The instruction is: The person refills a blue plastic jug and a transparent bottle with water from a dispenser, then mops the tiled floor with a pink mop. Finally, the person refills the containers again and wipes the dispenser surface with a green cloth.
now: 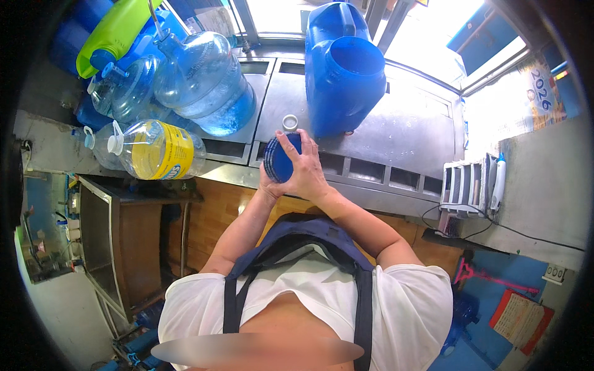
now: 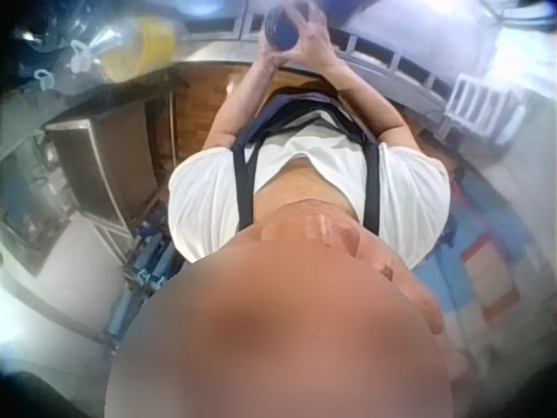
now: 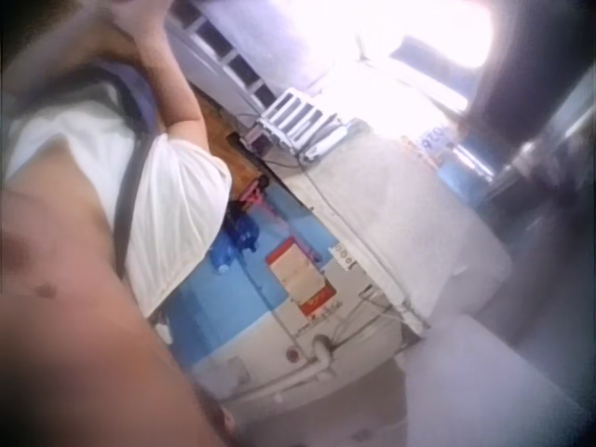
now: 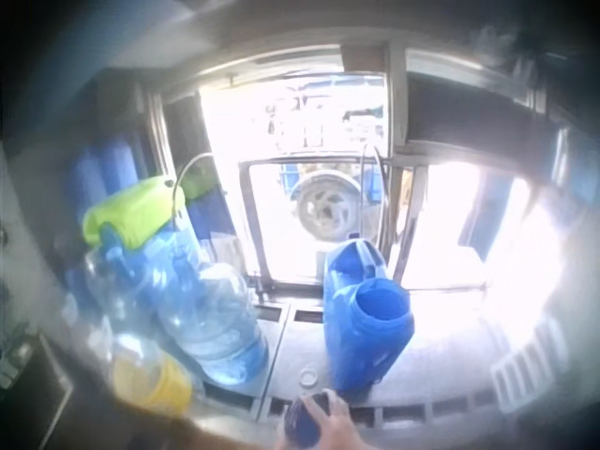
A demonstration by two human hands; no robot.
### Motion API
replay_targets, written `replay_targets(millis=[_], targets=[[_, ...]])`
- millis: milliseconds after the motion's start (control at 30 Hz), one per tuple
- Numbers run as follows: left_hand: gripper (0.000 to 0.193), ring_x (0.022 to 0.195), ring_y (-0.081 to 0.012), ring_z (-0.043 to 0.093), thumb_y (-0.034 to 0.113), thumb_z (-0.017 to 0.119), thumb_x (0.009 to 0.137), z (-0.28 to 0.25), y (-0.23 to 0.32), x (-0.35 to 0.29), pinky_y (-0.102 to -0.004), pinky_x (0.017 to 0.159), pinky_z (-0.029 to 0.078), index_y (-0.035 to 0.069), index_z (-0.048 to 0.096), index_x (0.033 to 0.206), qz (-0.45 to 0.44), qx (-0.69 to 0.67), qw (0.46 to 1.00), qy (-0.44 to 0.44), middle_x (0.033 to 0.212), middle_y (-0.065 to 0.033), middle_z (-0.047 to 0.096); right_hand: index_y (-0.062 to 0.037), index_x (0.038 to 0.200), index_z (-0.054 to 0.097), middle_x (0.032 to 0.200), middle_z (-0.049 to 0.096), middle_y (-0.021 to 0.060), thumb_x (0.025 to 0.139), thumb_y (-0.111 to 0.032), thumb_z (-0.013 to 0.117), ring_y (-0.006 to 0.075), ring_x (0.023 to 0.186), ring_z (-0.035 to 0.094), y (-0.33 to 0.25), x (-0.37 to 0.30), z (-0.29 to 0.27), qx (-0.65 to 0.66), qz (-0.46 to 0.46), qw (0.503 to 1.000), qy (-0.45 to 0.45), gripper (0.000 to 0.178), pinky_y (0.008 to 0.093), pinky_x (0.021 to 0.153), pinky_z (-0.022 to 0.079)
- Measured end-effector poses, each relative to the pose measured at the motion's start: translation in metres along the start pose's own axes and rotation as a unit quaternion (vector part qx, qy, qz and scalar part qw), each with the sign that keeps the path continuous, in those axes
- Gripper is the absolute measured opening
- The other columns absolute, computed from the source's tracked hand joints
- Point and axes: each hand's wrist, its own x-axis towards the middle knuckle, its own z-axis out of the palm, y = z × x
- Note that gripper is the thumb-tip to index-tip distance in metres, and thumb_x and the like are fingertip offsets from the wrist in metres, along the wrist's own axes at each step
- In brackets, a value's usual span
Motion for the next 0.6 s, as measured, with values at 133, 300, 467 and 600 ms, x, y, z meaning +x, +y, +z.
replay_targets(millis=[133, 300, 467, 600], targets=[[0.086, 0.127, -0.0363, 0.055, 0.074, 0.038, 0.092, 0.024, -0.006, 0.0, -0.0491, 0.108, 0.044, 0.005, 0.046, 0.144, -0.04, -0.035, 0.998, -0.042, 0.141, -0.0176, 0.053, -0.0321, 0.15, 0.042, 0.143, 0.033, 0.0313, 0.047, -0.044, 0.091, 0.0503, 0.129, 0.036, -0.004, 0.003, -0.026, -0.155, 0.037, 0.965, -0.209, 0.115, 0.0582, 0.107, 0.032], [0.09, 0.132, -0.0384, 0.049, 0.076, 0.036, 0.09, 0.045, -0.032, 0.013, -0.0516, 0.112, 0.038, 0.005, 0.044, 0.145, -0.071, -0.116, 0.985, -0.102, 0.145, -0.0191, 0.048, -0.0224, 0.145, 0.049, 0.142, 0.032, 0.0324, 0.045, -0.046, 0.093, 0.0521, 0.125, 0.04, 0.006, 0.003, -0.047, -0.17, -0.048, 0.968, -0.177, 0.113, 0.0567, 0.106, 0.034], [0.091, 0.132, -0.039, 0.048, 0.077, 0.037, 0.089, 0.046, -0.042, 0.033, -0.0523, 0.112, 0.039, 0.006, 0.043, 0.145, -0.057, -0.086, 0.991, -0.084, 0.145, -0.0195, 0.048, -0.0312, 0.148, 0.044, 0.142, 0.032, 0.0328, 0.049, -0.048, 0.091, 0.0544, 0.129, 0.034, 0.029, -0.001, -0.06, -0.069, -0.09, 0.991, -0.073, 0.111, 0.0618, 0.103, 0.033], [0.091, 0.132, -0.0395, 0.048, 0.078, 0.037, 0.089, 0.047, -0.052, 0.042, -0.0528, 0.111, 0.039, 0.006, 0.043, 0.145, -0.051, -0.082, 0.993, -0.072, 0.145, -0.0198, 0.047, -0.0278, 0.145, 0.05, 0.146, 0.03, 0.0316, 0.049, -0.05, 0.091, 0.0541, 0.128, 0.036, 0.049, -0.004, -0.071, -0.046, -0.069, 0.997, -0.005, 0.106, 0.0624, 0.106, 0.031]])
